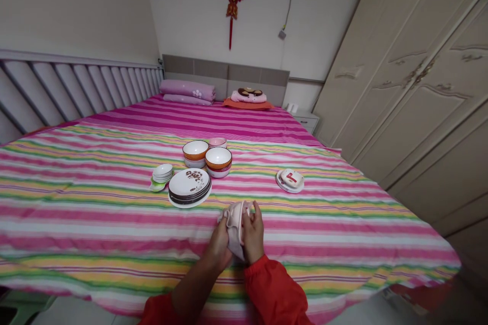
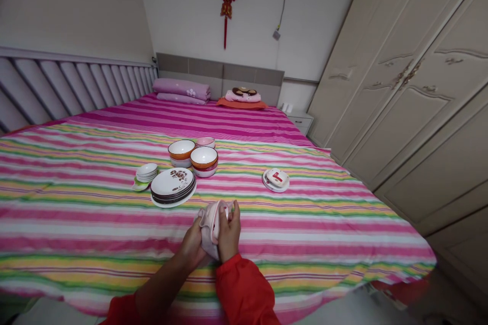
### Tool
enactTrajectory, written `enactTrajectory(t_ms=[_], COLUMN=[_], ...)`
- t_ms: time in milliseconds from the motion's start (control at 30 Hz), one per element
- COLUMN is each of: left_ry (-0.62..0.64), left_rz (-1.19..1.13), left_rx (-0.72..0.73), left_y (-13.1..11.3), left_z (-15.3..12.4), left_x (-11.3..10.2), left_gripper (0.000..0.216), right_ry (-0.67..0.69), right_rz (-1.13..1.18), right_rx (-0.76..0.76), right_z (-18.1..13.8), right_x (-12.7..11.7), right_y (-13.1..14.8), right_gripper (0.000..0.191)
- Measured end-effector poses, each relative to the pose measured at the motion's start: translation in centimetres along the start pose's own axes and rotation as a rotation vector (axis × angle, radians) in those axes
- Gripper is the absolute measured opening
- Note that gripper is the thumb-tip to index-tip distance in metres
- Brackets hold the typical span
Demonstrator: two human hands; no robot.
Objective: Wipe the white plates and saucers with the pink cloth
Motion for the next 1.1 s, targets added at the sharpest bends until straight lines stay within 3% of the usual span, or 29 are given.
enactTrajectory(t_ms=[100,233,333,500,767,1100], left_ry=[0.075,0.083,0.032,0.052,0.167,0.123], left_rz=[-0.004,-0.033,-0.063,-0.098,-0.068,-0.025], left_rx=[-0.016,0.024,0.043,0.018,-0.040,-0.053], left_y=[0.3,0.1,0.2,1.1,1.6,1.1], left_z=[0.3,0.4,0.3,0.5,-0.4,-2.1], left_x=[0.4,0.1,-0.6,-1.1,0.7,0.6], left_gripper=[0.043,0.040,0.039,0.037,0.040,0.029], right_ry=[-0.093,-0.100,-0.046,-0.101,-0.142,-0.145], right_rz=[-0.127,-0.308,-0.349,-0.308,-0.337,-0.330], right_rx=[-0.007,-0.221,-0.294,-0.271,-0.221,-0.201], right_z=[-0.2,-0.5,-0.5,-0.3,0.0,0.1], right_x=[-1.2,-1.1,-0.4,-1.1,-2.2,-2.8], right_y=[0.2,3.2,4.3,4.2,4.3,4.8], right_gripper=[0.074,0.046,0.032,0.030,0.028,0.026])
Point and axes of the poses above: each hand's wrist, its own z-axis towards the middle knuckle, its own x-axis out of the palm, y = z × x, the point moved 10 cm from there along z, towards the middle knuckle, and after that the axes turned 15 degrees about y, right-handed, at the moved point
